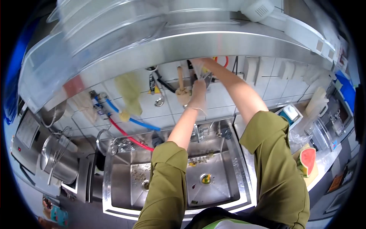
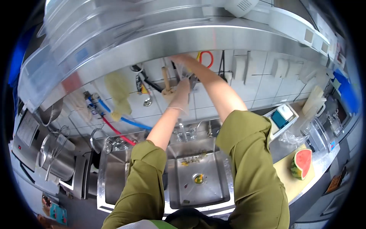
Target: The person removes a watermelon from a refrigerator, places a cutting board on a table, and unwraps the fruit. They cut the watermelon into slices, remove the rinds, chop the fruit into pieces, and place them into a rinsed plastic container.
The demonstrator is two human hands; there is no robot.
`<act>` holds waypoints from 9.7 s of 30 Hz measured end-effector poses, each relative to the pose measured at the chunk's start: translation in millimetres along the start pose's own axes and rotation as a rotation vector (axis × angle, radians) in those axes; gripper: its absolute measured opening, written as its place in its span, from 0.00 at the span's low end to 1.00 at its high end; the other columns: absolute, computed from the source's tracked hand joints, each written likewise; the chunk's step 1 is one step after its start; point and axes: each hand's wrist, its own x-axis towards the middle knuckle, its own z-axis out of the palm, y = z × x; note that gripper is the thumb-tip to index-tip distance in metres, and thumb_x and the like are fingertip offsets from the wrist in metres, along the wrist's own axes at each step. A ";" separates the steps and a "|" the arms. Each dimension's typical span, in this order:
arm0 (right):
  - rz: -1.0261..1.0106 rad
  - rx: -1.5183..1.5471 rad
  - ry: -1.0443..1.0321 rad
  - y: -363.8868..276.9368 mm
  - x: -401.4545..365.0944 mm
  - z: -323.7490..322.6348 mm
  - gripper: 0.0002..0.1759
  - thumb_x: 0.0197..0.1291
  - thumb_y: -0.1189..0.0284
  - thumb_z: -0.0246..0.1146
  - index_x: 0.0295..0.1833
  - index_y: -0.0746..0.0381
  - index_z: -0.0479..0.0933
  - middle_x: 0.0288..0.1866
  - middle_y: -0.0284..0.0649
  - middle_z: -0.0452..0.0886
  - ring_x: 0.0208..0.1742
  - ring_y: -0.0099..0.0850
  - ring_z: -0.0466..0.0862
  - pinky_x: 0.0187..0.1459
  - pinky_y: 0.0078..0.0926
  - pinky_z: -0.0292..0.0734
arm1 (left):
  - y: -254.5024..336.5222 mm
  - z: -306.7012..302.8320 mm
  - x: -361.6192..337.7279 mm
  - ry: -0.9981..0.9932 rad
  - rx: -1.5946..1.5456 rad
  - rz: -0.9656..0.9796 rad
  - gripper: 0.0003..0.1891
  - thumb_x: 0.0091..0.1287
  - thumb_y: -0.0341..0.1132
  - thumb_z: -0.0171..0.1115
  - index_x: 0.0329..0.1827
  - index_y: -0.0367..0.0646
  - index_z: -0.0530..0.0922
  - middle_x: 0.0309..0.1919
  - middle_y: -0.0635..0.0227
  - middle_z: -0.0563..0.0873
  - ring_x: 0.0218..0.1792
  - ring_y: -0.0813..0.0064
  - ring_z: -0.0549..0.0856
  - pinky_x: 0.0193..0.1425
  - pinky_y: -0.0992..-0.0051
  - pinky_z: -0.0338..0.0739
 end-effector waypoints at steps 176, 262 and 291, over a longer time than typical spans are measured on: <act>0.631 0.350 -0.601 464.6 -925.2 -87.2 0.19 0.68 0.55 0.49 0.46 0.62 0.68 0.35 0.54 0.79 0.39 0.53 0.79 0.43 0.47 0.73 | 54.3 560.6 -441.8 -0.531 0.713 -0.055 0.28 0.69 0.54 0.41 0.55 0.40 0.77 0.54 0.54 0.79 0.59 0.55 0.75 0.64 0.63 0.66; 0.914 1.268 -0.145 377.1 -925.4 -71.5 0.19 0.64 0.73 0.57 0.59 0.65 0.67 0.48 0.40 0.77 0.44 0.26 0.80 0.41 0.26 0.83 | 24.6 460.4 -538.4 -0.462 -0.198 -0.679 0.30 0.69 0.55 0.50 0.64 0.38 0.70 0.59 0.65 0.75 0.59 0.70 0.73 0.63 0.75 0.64; 0.947 0.982 -0.253 394.2 -852.4 -97.6 0.15 0.60 0.74 0.57 0.52 0.65 0.68 0.29 0.41 0.77 0.23 0.29 0.78 0.31 0.29 0.76 | 89.5 469.3 -572.2 -0.101 -0.377 -0.924 0.27 0.68 0.49 0.55 0.64 0.42 0.68 0.59 0.67 0.74 0.59 0.72 0.73 0.61 0.69 0.69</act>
